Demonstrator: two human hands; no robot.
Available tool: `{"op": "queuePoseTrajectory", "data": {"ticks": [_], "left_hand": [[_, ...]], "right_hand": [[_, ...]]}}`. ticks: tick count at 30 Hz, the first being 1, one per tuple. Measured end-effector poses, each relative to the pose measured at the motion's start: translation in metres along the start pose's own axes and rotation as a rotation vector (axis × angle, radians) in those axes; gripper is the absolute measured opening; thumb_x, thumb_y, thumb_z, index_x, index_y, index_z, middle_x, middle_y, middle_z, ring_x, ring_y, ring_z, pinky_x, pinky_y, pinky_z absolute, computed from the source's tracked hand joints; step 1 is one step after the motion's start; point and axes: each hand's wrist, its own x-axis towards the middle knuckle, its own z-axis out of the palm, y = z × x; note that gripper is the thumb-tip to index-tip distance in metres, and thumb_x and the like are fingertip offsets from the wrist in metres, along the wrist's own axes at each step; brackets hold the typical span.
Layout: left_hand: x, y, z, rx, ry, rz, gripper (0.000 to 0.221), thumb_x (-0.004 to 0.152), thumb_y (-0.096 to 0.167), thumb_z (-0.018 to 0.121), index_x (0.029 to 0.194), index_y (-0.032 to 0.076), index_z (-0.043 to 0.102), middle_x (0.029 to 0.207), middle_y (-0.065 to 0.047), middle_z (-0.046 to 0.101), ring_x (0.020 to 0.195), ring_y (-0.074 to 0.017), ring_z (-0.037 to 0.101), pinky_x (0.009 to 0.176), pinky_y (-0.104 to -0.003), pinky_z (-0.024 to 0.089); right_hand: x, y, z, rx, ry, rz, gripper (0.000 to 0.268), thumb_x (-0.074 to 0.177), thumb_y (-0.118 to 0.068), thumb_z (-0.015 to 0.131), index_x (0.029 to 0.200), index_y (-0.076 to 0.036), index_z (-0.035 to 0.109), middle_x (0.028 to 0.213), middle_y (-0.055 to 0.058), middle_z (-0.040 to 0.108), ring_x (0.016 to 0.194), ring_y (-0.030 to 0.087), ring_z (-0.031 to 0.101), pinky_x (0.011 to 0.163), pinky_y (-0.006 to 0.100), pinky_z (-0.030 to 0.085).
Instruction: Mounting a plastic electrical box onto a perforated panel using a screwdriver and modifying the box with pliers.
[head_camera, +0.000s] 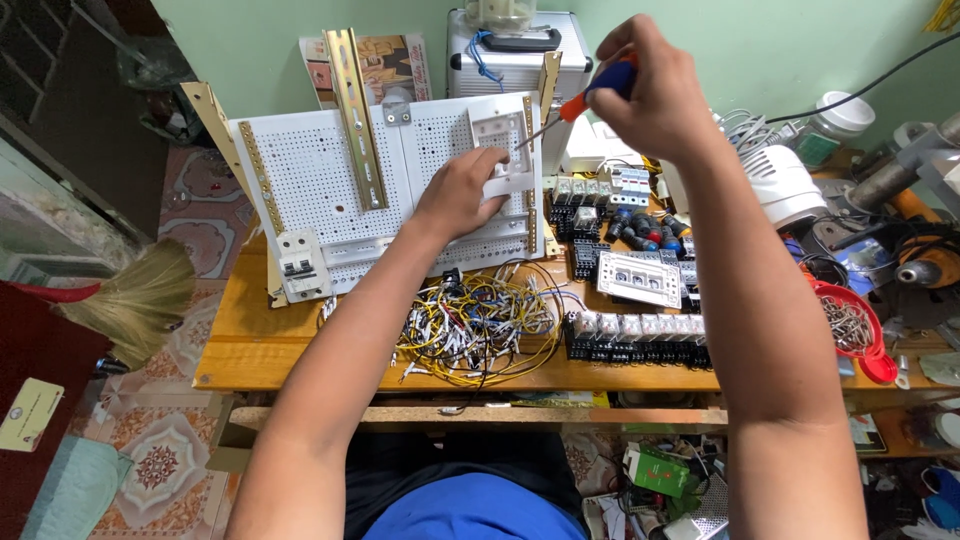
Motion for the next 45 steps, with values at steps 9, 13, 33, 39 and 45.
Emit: {"op": "queuePoseTrajectory", "data": {"ticks": [9,13,33,39,45], "left_hand": [[0.001,-0.004,-0.010,0.047,0.024,0.035,0.044,0.078,0.013,0.090,0.113,0.008,0.063,0.106,-0.011,0.068,0.096,-0.0324,0.065,0.085,-0.046,0.053],[0.001,0.008,-0.021,-0.132,0.051,-0.028,0.035,0.090,0.013,0.080,0.121,0.005,0.065,0.106,-0.012,0.068,0.094,-0.0271,0.064,0.082,-0.037,0.055],[-0.079,0.066,-0.069,-1.851,0.516,-0.426,0.037,0.108,0.042,0.040,0.110,0.014,0.064,0.072,0.006,0.052,0.061,-0.0082,0.051,0.065,-0.025,0.050],[-0.111,0.090,-0.099,-1.428,0.488,-0.403,0.038,0.106,0.043,0.044,0.120,0.013,0.063,0.084,-0.001,0.059,0.070,-0.0110,0.054,0.070,-0.028,0.052],[-0.124,0.116,-0.100,-0.819,0.284,-0.222,0.036,0.102,0.037,0.060,0.108,0.003,0.071,0.080,-0.010,0.065,0.071,-0.0207,0.063,0.074,-0.033,0.055]], "right_hand": [[-0.035,0.005,-0.021,0.049,0.237,-0.208,0.030,0.099,-0.007,0.069,0.120,-0.003,0.049,0.107,0.018,0.056,0.085,0.024,0.052,0.075,0.035,0.051],[-0.053,0.005,-0.018,0.025,0.244,-0.134,0.025,0.097,-0.007,0.069,0.115,-0.005,0.051,0.102,0.012,0.055,0.081,0.020,0.046,0.069,0.033,0.042],[-0.084,0.035,0.050,0.300,0.149,-0.077,0.032,0.093,-0.006,0.074,0.120,-0.004,0.057,0.103,0.024,0.066,0.083,0.042,0.068,0.071,0.048,0.056],[-0.099,0.042,0.044,0.362,0.165,-0.041,0.032,0.098,-0.006,0.070,0.124,-0.002,0.052,0.107,0.026,0.062,0.087,0.042,0.065,0.075,0.050,0.057],[-0.126,0.045,0.034,0.696,0.338,-0.121,0.027,0.101,-0.019,0.068,0.108,-0.007,0.045,0.097,0.015,0.055,0.075,0.021,0.061,0.066,0.030,0.053]]}}
